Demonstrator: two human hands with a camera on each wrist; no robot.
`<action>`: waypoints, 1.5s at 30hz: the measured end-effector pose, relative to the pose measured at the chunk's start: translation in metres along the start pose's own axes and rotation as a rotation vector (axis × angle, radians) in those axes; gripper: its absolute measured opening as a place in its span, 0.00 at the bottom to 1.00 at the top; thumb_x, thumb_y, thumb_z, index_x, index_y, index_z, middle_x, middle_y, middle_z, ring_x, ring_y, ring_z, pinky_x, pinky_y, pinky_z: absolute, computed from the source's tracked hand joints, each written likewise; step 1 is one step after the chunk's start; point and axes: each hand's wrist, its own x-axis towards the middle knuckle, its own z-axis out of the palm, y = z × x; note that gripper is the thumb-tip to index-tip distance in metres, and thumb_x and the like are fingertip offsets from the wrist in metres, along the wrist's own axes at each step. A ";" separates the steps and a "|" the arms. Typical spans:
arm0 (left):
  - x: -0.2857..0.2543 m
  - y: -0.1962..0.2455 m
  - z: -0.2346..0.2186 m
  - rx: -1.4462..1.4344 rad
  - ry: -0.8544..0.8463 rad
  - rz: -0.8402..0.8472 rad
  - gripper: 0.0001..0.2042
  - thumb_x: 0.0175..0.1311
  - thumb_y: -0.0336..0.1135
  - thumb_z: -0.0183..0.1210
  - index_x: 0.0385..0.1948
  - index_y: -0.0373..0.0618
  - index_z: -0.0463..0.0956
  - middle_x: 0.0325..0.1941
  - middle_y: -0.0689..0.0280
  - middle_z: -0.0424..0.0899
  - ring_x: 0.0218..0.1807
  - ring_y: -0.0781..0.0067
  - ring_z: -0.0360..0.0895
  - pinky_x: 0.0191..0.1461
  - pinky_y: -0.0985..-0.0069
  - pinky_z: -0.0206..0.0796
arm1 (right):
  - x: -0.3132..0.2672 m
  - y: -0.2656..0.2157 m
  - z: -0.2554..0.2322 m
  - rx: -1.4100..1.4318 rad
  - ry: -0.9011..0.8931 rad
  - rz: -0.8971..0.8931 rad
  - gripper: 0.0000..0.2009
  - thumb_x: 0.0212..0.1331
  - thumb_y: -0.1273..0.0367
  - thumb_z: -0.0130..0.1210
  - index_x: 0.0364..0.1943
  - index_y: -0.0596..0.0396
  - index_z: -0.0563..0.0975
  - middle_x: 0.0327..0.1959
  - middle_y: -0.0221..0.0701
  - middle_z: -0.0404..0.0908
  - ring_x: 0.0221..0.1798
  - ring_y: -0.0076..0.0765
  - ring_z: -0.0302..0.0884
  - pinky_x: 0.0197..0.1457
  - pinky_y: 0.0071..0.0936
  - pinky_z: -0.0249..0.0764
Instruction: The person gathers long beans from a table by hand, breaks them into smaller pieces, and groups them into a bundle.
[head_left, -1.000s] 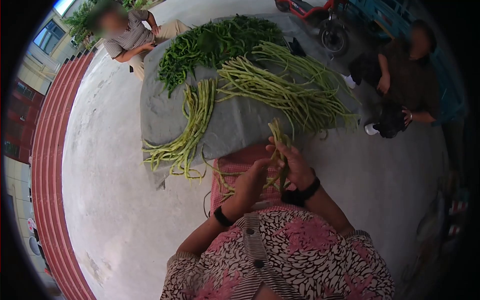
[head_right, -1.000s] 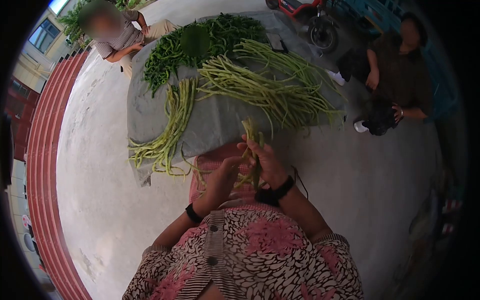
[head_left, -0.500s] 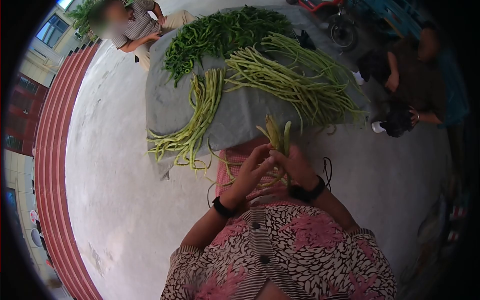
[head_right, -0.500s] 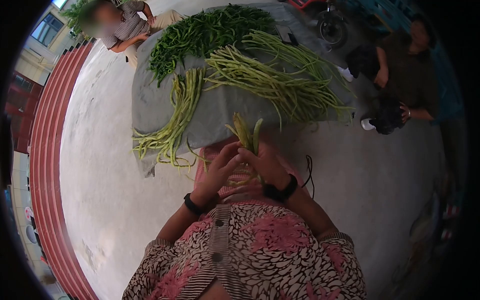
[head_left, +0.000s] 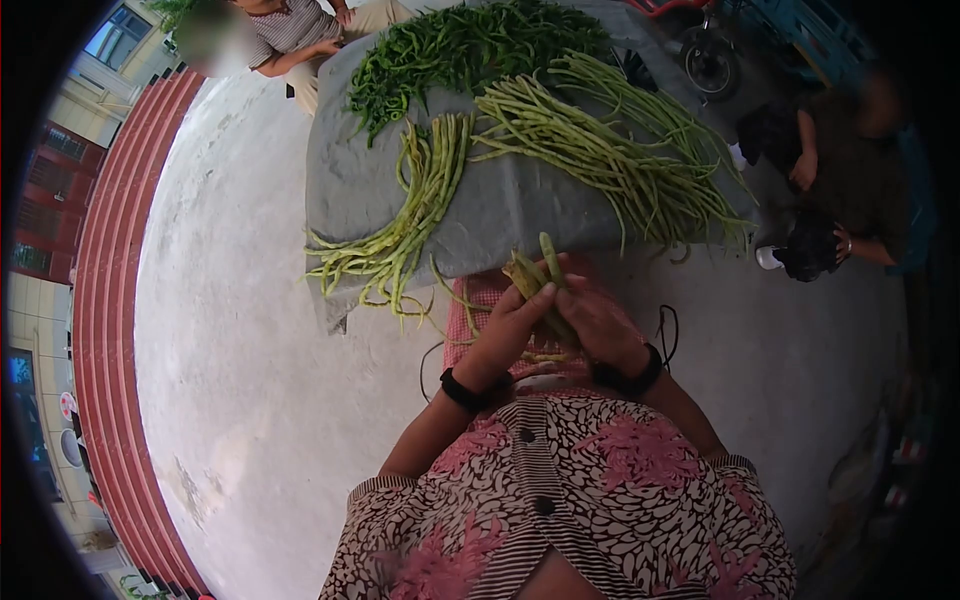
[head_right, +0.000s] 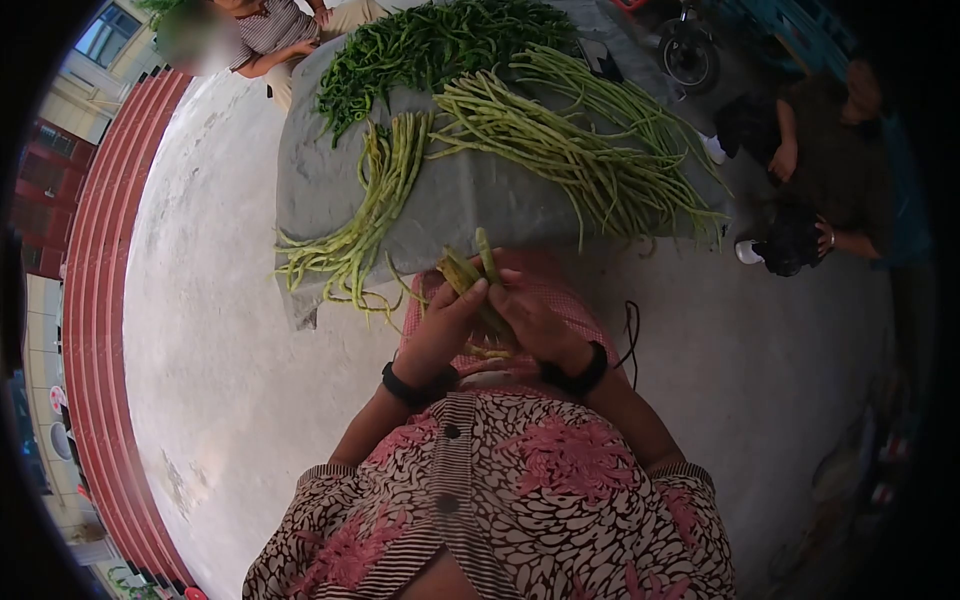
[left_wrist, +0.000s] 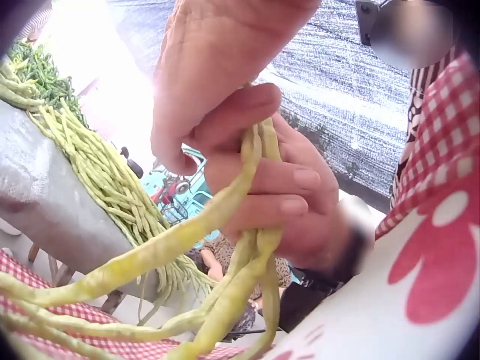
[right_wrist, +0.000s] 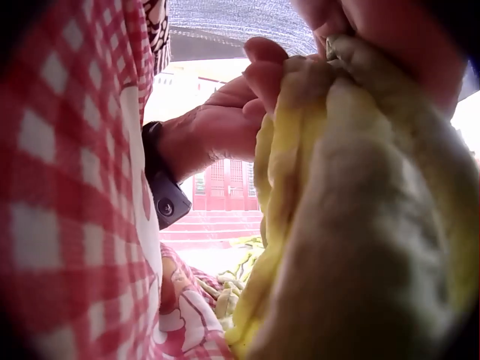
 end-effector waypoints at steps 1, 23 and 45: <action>-0.001 0.001 0.002 -0.063 -0.010 0.000 0.20 0.76 0.41 0.42 0.63 0.43 0.62 0.55 0.66 0.76 0.54 0.76 0.74 0.56 0.77 0.69 | 0.000 -0.002 0.000 -0.048 0.006 -0.017 0.21 0.74 0.57 0.37 0.62 0.56 0.63 0.39 0.24 0.72 0.36 0.16 0.71 0.38 0.16 0.72; -0.001 0.018 0.001 -0.222 0.146 0.173 0.22 0.76 0.40 0.39 0.68 0.45 0.53 0.60 0.57 0.71 0.58 0.66 0.72 0.57 0.73 0.67 | -0.003 -0.023 -0.003 -0.052 -0.061 0.265 0.20 0.67 0.56 0.50 0.49 0.61 0.73 0.31 0.25 0.76 0.34 0.18 0.72 0.34 0.18 0.69; 0.008 0.001 -0.012 0.089 0.324 0.174 0.11 0.77 0.40 0.36 0.50 0.43 0.59 0.57 0.53 0.76 0.45 0.71 0.78 0.42 0.78 0.71 | -0.002 0.001 0.004 -0.036 0.073 0.126 0.18 0.70 0.57 0.46 0.44 0.60 0.75 0.19 0.19 0.67 0.20 0.13 0.63 0.22 0.17 0.62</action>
